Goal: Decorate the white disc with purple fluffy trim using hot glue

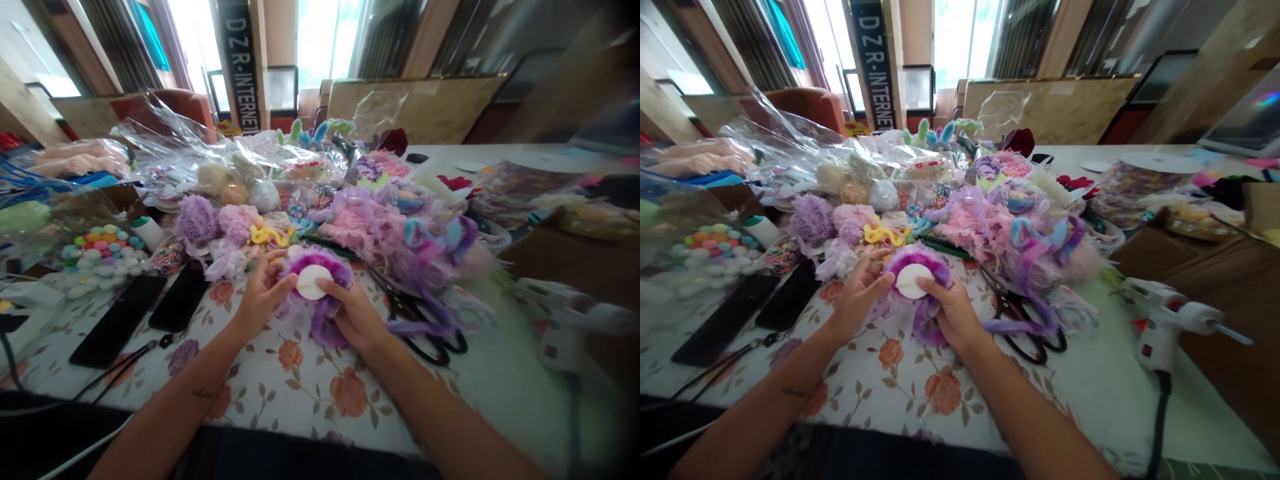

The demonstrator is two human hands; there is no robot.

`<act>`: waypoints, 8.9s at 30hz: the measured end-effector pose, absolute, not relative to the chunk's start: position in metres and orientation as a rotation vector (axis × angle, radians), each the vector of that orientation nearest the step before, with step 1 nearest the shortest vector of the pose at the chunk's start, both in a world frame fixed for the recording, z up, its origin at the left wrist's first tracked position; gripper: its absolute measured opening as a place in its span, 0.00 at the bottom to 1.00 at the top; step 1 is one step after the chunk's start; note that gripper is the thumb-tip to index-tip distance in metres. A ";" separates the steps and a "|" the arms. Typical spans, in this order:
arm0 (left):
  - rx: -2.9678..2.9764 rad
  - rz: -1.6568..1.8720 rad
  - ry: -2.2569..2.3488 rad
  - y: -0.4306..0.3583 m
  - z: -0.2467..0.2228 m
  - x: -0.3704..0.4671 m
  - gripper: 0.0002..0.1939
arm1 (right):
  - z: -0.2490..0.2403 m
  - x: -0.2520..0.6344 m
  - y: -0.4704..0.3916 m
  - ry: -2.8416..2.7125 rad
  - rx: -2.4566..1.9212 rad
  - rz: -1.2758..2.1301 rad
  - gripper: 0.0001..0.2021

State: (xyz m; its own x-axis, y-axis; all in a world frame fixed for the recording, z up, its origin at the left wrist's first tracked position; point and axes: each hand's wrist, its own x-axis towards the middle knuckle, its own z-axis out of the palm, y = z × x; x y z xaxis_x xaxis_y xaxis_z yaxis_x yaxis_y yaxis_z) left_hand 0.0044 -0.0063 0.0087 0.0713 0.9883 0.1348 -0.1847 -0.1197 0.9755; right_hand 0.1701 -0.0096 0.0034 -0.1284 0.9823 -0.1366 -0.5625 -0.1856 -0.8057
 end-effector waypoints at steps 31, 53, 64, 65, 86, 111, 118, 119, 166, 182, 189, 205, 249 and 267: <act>0.849 1.241 0.732 -0.001 0.008 0.000 0.19 | -0.002 0.165 -0.011 -0.819 -0.817 1.504 0.19; 0.883 1.227 0.811 0.005 0.001 -0.008 0.14 | -0.001 0.167 -0.018 -1.008 -0.954 1.436 0.18; 1.087 1.319 0.853 0.004 0.002 -0.007 0.19 | -0.001 0.167 -0.015 -1.122 -1.058 1.290 0.17; 1.129 1.321 0.859 0.004 0.002 -0.008 0.18 | 0.000 0.168 -0.015 -1.198 -1.081 1.212 0.16; 1.305 1.319 0.785 0.000 0.012 -0.012 0.26 | 0.004 0.173 -0.015 -1.534 -1.144 0.821 0.13; 1.266 1.303 0.951 0.001 0.007 -0.009 0.24 | 0.006 0.172 -0.013 -1.200 -1.157 1.369 0.19; 1.355 1.128 0.962 -0.001 0.008 -0.008 0.35 | 0.002 0.176 -0.010 -1.202 -1.120 1.415 0.24; 1.373 1.050 0.958 -0.002 0.009 -0.008 0.36 | 0.002 0.176 -0.011 -1.269 -1.143 1.370 0.23; 1.705 0.876 1.111 -0.006 0.016 -0.010 0.35 | 0.009 0.184 -0.009 -1.821 -0.911 0.186 0.02; 1.832 0.768 1.061 -0.008 0.013 -0.009 0.35 | 0.009 0.183 -0.013 -1.574 -1.092 0.555 0.09; 1.836 0.747 1.099 -0.008 0.016 -0.008 0.34 | 0.019 0.188 -0.021 -1.401 -1.228 0.417 0.15; 1.778 0.829 1.176 -0.008 0.015 -0.009 0.38 | 0.008 0.188 -0.016 -2.103 -0.955 0.268 0.09; 1.946 0.992 1.272 -0.008 0.011 -0.010 0.34 | 0.027 0.187 -0.026 -1.749 -1.003 0.597 0.07; 1.470 1.273 1.225 -0.010 0.009 -0.002 0.36 | 0.018 0.184 -0.013 -1.372 -1.112 1.527 0.23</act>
State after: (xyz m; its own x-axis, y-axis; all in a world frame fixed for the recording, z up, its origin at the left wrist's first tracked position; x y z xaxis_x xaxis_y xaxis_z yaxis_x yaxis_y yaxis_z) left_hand -0.0021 -0.0103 0.0087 0.0159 0.9814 0.1915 0.1540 -0.1916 0.9693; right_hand 0.1839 -0.0133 0.0179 -0.3079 0.9458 -0.1029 0.0013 -0.1077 -0.9942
